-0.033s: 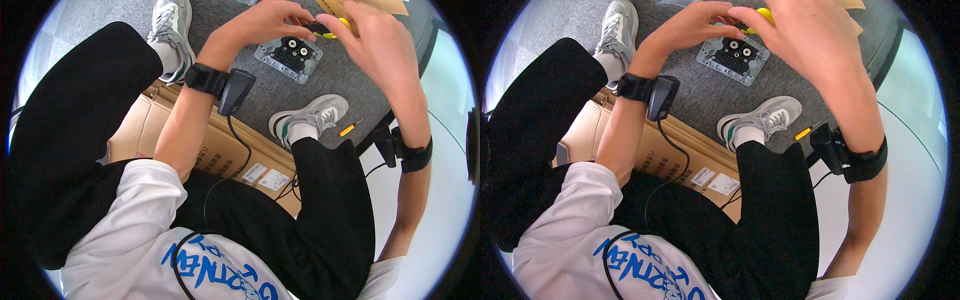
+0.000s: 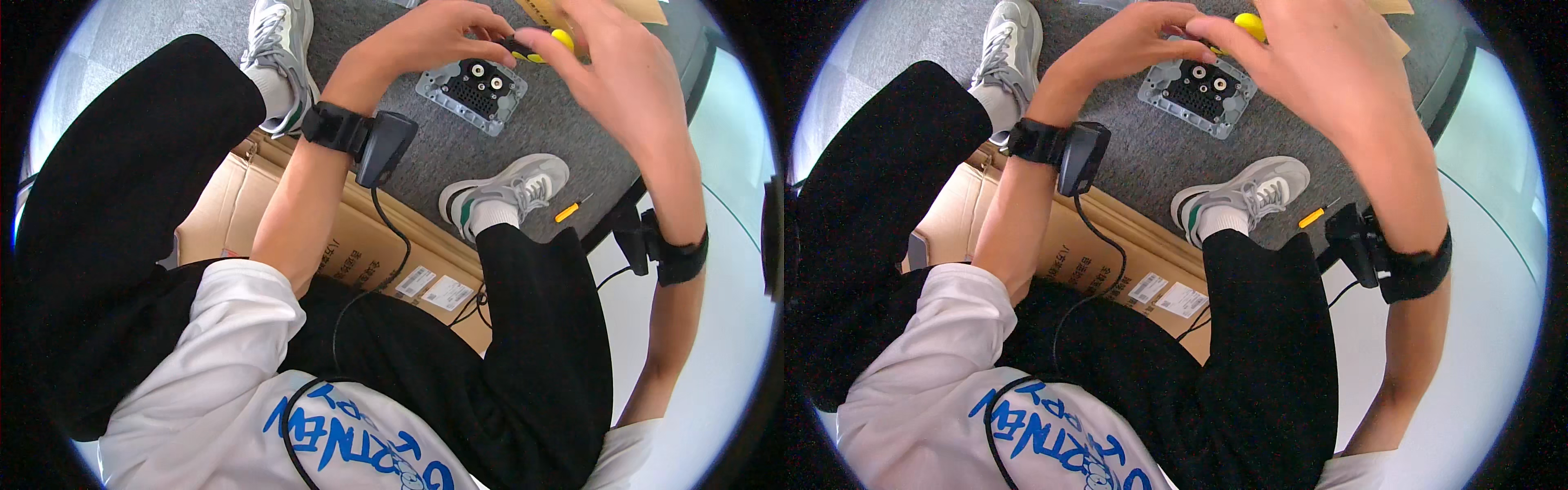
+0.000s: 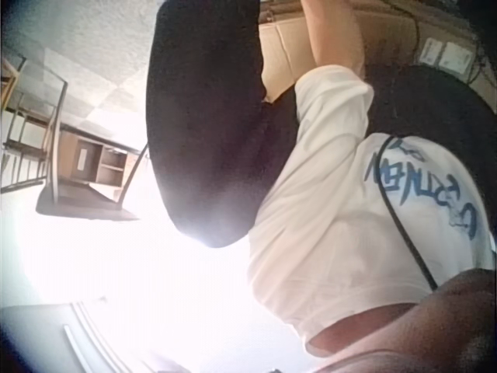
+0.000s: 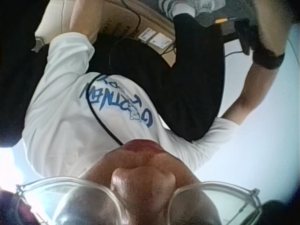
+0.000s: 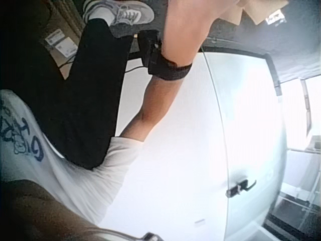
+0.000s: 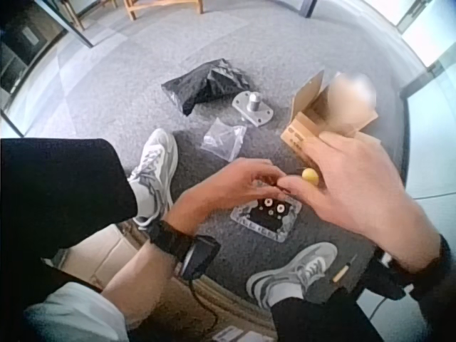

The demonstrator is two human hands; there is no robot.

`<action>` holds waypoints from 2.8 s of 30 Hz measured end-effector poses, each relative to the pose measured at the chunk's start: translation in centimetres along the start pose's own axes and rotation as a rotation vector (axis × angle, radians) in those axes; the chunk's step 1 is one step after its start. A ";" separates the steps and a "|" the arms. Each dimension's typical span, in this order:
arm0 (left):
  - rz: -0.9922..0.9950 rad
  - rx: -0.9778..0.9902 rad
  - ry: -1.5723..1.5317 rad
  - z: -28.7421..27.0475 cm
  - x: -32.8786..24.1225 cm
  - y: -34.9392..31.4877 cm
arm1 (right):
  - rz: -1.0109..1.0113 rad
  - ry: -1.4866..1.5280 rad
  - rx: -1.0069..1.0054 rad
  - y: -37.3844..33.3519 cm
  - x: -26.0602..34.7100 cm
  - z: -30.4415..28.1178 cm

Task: The person sits on the floor and assembles a small electronic device by inserting screws into a plastic housing and tightening them with a screwdriver. The person handles screws, a plastic housing, and a screwdriver throughout the clip.

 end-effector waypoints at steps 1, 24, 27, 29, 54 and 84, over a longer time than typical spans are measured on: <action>0.001 -0.019 -0.060 -0.2 0.0 0.0 | -0.062 0.005 -0.157 -0.7 1.4 -1.6; 0.078 -0.019 0.018 -0.1 -1.2 0.1 | -0.030 0.052 0.293 -1.5 0.8 0.6; 0.086 -0.025 -0.007 -0.2 -1.0 0.3 | -0.034 -0.029 -0.150 -1.6 2.9 -1.6; 0.078 -0.010 -0.021 -0.3 -0.9 0.3 | -0.095 0.005 -0.300 -2.4 4.0 -2.3; 0.059 0.031 -0.112 0.0 -1.9 0.1 | -0.093 0.050 -0.251 -2.1 3.2 -2.2; -0.071 0.137 -0.163 0.5 -0.9 -0.2 | -0.129 0.052 -0.137 -2.7 2.5 -0.7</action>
Point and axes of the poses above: each hand's wrist, its own y-axis towards the middle knuckle, its own z-axis out of the palm, x = y × z, the point moved 10 cm from there along y, towards the middle knuckle, and after that the axes turned 15 degrees about -z, right-handed, at the moved point
